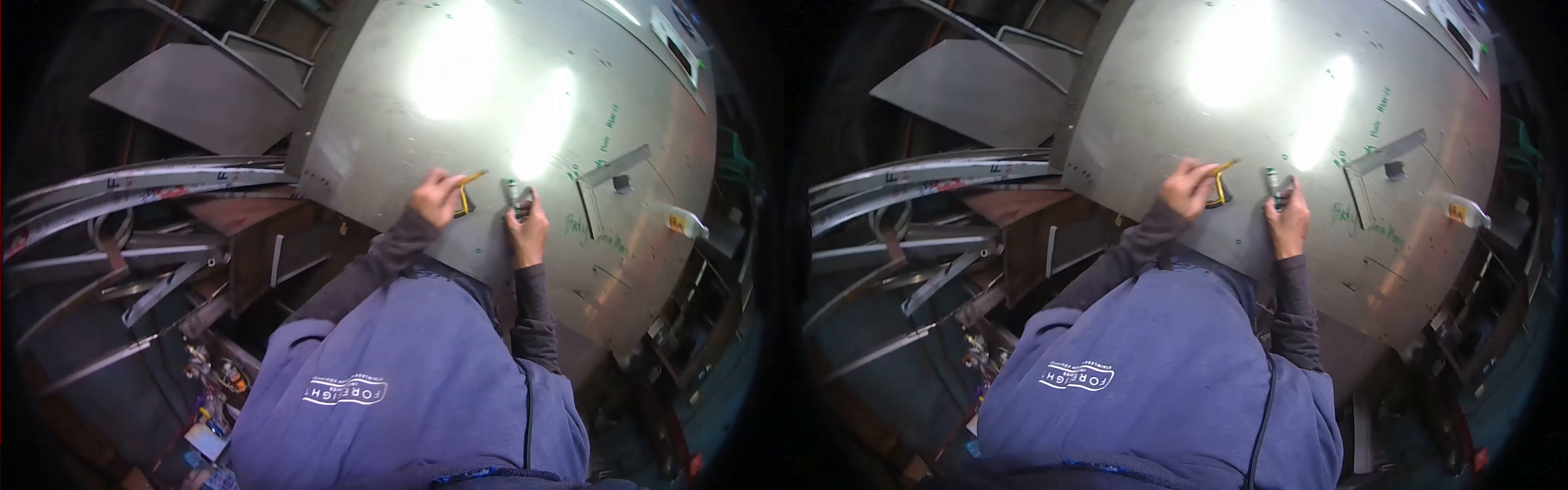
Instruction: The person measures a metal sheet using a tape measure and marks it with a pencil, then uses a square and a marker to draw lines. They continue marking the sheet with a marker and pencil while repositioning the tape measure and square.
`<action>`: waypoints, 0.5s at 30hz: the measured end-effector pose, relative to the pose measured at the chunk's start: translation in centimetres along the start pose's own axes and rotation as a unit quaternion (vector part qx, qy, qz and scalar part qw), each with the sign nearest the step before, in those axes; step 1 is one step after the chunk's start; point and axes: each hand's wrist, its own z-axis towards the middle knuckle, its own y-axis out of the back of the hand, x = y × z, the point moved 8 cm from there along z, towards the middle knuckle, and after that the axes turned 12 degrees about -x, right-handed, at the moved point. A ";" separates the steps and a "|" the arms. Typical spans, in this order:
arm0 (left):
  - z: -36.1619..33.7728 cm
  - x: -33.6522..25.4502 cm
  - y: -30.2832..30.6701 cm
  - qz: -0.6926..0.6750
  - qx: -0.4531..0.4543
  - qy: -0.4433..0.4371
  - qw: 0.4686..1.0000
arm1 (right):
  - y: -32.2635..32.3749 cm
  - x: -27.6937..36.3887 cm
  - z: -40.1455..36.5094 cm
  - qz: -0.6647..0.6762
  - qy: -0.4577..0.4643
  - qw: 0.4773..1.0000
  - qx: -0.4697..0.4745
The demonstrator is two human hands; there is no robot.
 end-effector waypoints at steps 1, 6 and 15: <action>0.3 0.1 -2.2 0.021 0.030 0.028 0.999 | -0.1 -1.7 0.2 0.098 -0.072 0.993 0.010; 1.9 -0.6 -8.7 0.178 0.113 -0.052 0.976 | 1.0 -1.3 0.7 0.340 -0.211 0.916 0.001; -1.7 0.3 -5.4 -0.326 0.279 0.340 0.837 | 3.7 8.7 0.4 0.204 0.130 0.969 -0.049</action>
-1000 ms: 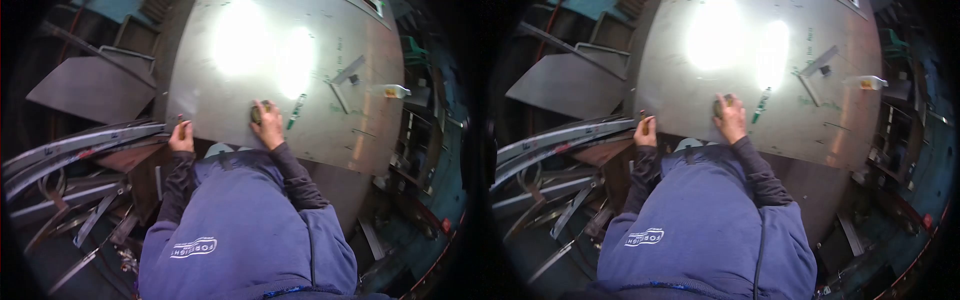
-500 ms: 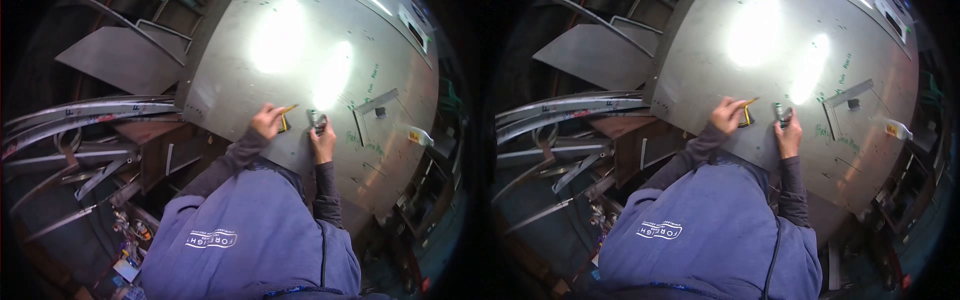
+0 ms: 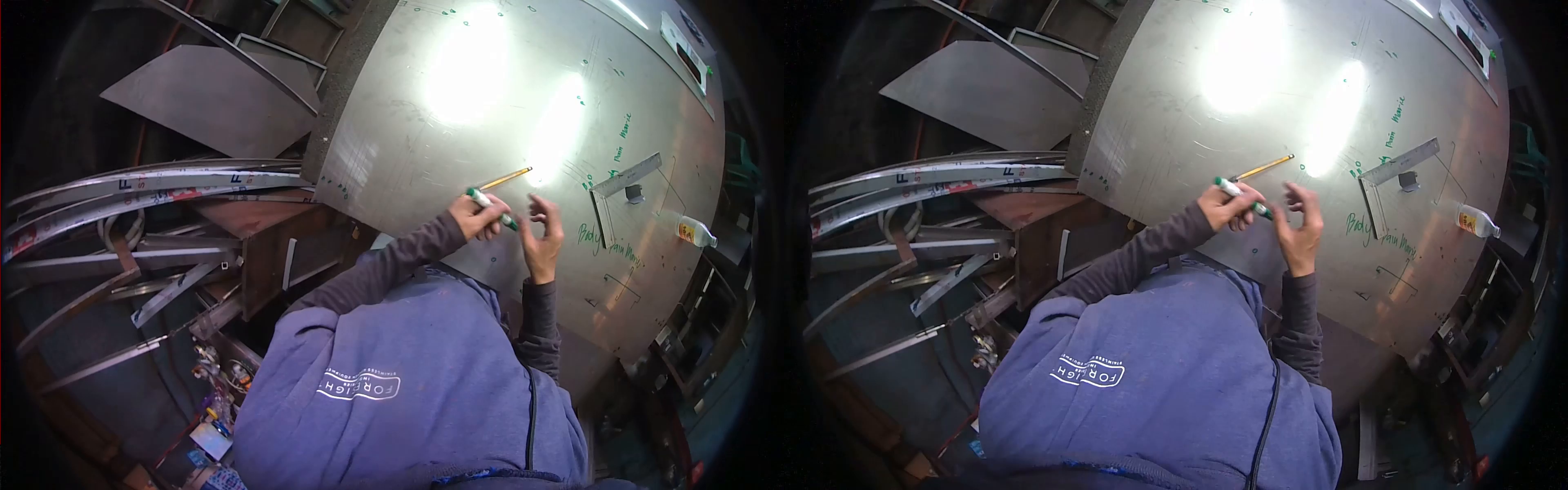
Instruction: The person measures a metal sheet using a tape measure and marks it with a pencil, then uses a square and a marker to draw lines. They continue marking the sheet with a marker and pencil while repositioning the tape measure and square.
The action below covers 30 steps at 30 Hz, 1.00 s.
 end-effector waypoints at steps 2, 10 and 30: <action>-1.3 -0.5 3.4 -0.052 -0.053 0.014 0.997 | 1.0 -3.0 -0.4 -0.033 -0.120 0.989 -0.083; -2.7 -7.0 17.8 0.065 0.010 -0.023 0.998 | -9.8 6.7 -3.0 0.199 -0.239 0.946 0.095; -5.2 -11.2 33.7 0.057 0.014 -0.140 0.988 | -18.9 -0.3 -1.9 -0.292 -0.161 0.936 -0.109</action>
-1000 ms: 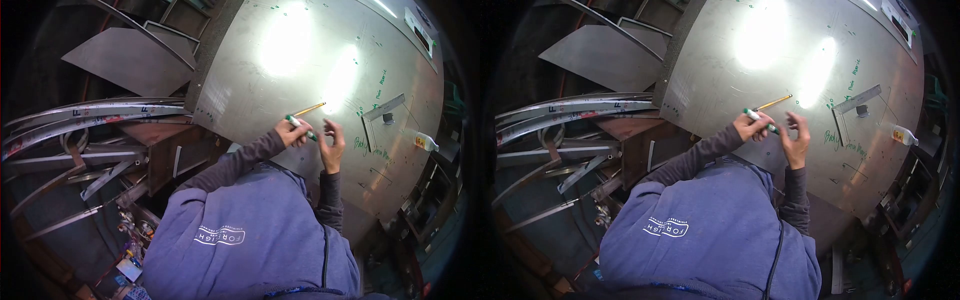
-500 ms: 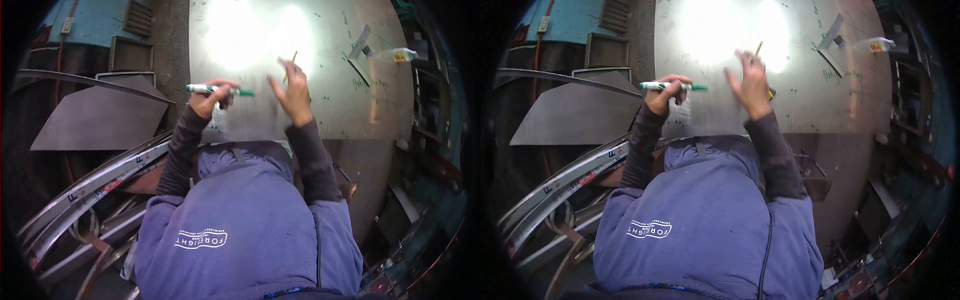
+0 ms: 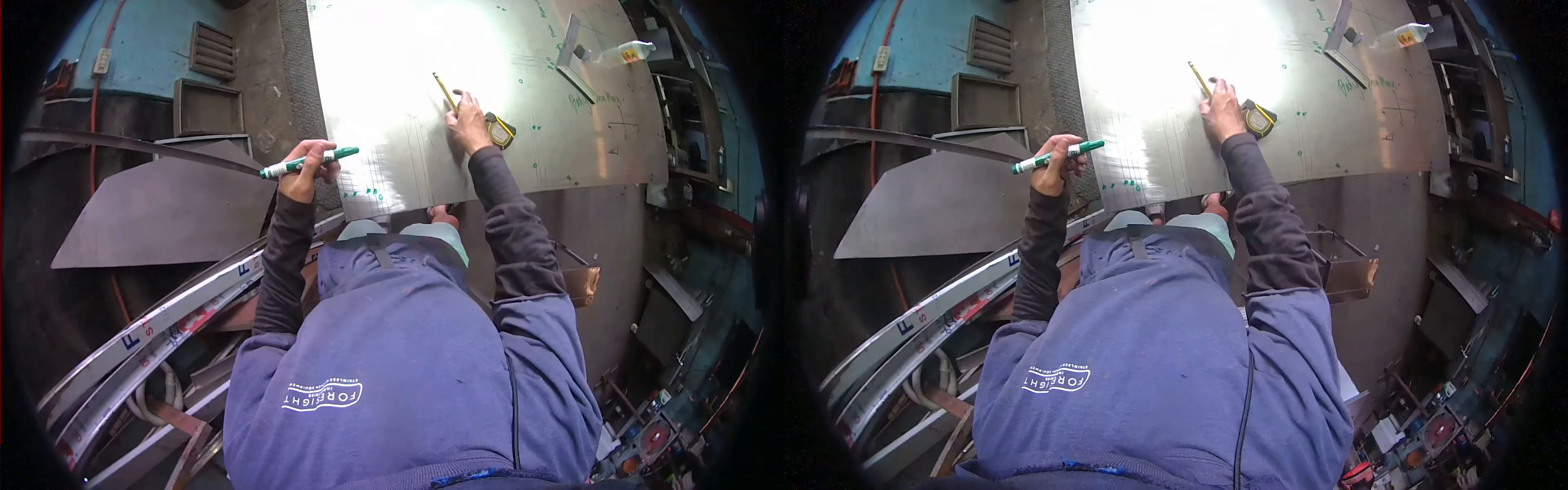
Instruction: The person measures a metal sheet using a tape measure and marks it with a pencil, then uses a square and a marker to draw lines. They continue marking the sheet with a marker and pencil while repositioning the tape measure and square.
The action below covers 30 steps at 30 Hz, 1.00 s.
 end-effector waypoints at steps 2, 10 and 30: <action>-0.4 0.8 0.1 0.019 0.010 -0.009 1.000 | 1.1 1.9 -2.7 0.102 0.009 0.994 0.042; -5.6 5.2 -6.0 0.067 0.199 0.070 0.975 | 4.0 8.0 -18.4 0.432 -0.215 0.823 0.300; -10.7 4.3 -8.8 0.072 0.160 0.180 0.968 | 9.4 14.6 -24.6 0.217 -0.047 0.972 0.080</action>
